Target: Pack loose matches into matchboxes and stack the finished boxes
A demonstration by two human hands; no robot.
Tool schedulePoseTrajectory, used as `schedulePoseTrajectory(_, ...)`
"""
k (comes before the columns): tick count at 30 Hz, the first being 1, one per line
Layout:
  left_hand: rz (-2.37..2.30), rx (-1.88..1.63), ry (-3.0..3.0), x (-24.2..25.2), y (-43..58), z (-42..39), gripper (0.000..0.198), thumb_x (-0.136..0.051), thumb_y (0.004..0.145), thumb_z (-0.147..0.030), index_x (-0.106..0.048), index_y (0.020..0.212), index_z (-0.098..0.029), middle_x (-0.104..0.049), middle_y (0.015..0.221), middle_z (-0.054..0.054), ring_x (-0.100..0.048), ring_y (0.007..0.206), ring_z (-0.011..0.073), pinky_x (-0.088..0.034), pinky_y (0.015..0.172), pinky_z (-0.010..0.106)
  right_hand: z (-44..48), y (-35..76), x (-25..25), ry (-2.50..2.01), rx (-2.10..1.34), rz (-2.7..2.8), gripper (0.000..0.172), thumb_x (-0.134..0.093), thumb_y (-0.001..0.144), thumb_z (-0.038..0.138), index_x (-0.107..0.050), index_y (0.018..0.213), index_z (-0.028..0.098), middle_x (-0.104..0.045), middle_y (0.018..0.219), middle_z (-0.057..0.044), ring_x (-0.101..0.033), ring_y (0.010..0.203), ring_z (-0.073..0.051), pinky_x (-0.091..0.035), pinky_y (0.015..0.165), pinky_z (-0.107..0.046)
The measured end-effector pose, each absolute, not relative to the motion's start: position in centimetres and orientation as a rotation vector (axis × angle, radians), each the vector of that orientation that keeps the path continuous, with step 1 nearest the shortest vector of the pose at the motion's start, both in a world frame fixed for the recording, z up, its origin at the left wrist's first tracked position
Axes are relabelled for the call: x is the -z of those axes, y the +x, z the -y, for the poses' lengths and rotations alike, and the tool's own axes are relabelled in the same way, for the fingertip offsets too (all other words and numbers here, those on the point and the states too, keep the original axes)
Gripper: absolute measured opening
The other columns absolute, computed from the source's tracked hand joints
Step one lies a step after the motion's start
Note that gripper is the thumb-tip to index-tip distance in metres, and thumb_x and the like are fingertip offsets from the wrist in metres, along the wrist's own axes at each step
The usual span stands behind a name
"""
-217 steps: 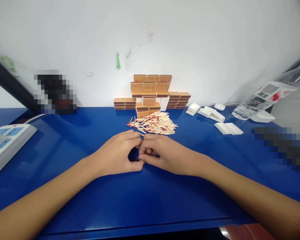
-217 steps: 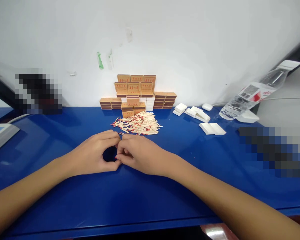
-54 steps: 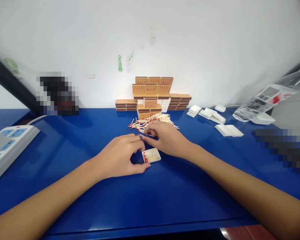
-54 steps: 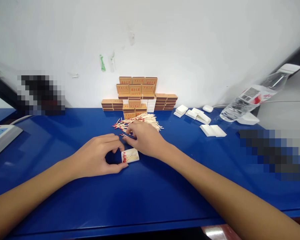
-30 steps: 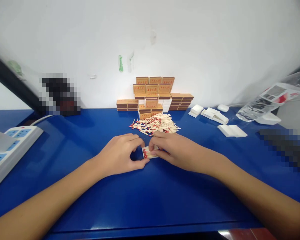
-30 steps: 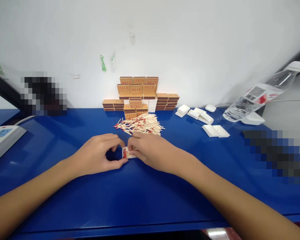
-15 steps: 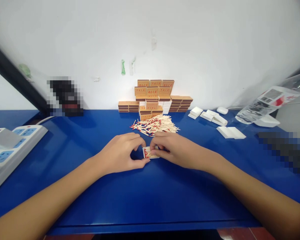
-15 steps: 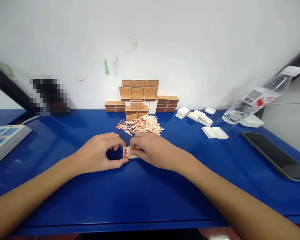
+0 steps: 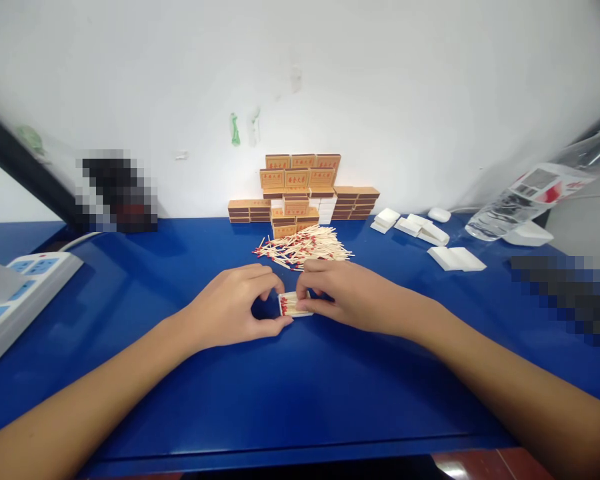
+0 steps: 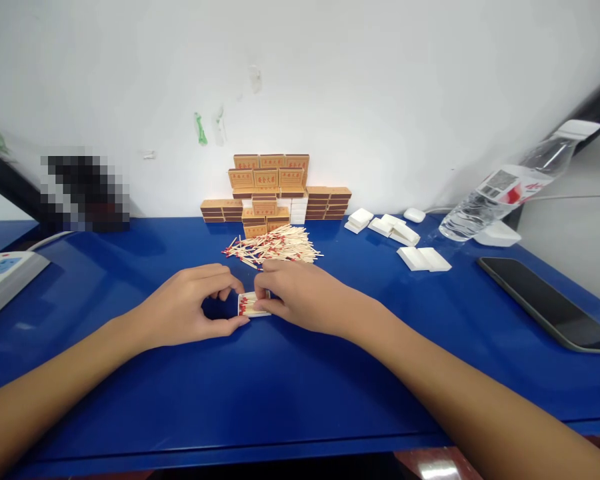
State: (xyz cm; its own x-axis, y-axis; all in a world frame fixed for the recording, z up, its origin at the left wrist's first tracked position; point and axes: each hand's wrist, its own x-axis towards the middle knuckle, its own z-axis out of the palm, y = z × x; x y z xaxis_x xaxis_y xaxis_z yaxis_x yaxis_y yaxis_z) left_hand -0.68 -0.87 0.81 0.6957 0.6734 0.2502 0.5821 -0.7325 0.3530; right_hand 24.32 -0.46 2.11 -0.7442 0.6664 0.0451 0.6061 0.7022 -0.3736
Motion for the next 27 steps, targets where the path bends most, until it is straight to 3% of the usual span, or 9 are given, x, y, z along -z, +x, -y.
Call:
schedulePoseTrajectory(7,-0.99,-0.554,2.661,-0.7,-0.5,1.1,0.02,-0.077,0.088,-0.038,-0.071,0.098,-0.022,-0.062,0.082,-0.001,-0.061,0.077,0.0162,-0.045,0.067,0.028,-1.1,26.1,-3.5,-0.967,-0.468,2.598,0.01,-0.063,0.1,0.022,-0.071,0.093,0.021,-0.068,0.091,-0.003,-0.059,0.08,-0.016,-0.04,0.07,-0.029)
schedulePoseTrajectory(9,-0.98,-0.584,2.667,-0.6,-0.5,1.2,0.02,-0.076,0.09,-0.038,-0.071,0.1,-0.022,-0.063,0.083,-0.001,-0.061,0.077,0.0161,-0.045,0.067,0.028,-2.5,28.0,-4.1,-1.111,-0.298,2.489,0.016,-0.061,0.1,0.027,-0.071,0.089,0.02,-0.066,0.082,-0.002,-0.057,0.074,-0.016,-0.038,0.067,-0.03)
schedulePoseTrajectory(12,-0.982,-0.618,2.676,-0.5,-0.5,1.1,0.021,-0.075,0.091,-0.038,-0.071,0.104,-0.022,-0.064,0.085,0.0,-0.062,0.077,0.0159,-0.045,0.067,0.028,-4.2,31.0,-4.3,-1.328,-0.195,2.539,0.011,-0.068,0.091,0.029,-0.072,0.085,0.021,-0.059,0.07,0.001,-0.051,0.064,-0.015,-0.033,0.062,-0.03)
schedulePoseTrajectory(20,-1.023,-0.529,2.645,-0.3,-0.6,0.7,0.022,-0.075,0.092,-0.04,-0.072,0.105,-0.022,-0.065,0.085,0.0,-0.062,0.078,0.0165,-0.045,0.067,0.028,-4.2,30.9,-3.0,-1.221,-0.611,2.633,0.02,-0.065,0.093,0.037,-0.077,0.101,0.023,-0.067,0.087,-0.003,-0.056,0.071,-0.016,-0.038,0.065,-0.03)
schedulePoseTrajectory(27,-1.031,-0.532,2.651,-0.3,-0.7,0.7,0.024,-0.075,0.092,-0.042,-0.073,0.106,-0.023,-0.064,0.085,0.0,-0.062,0.078,0.0166,-0.045,0.068,0.028,-3.9,30.5,-2.1,-1.276,-0.709,2.652,0.018,-0.06,0.098,0.034,-0.063,0.086,0.022,-0.067,0.085,-0.003,-0.053,0.072,-0.017,-0.038,0.064,-0.03)
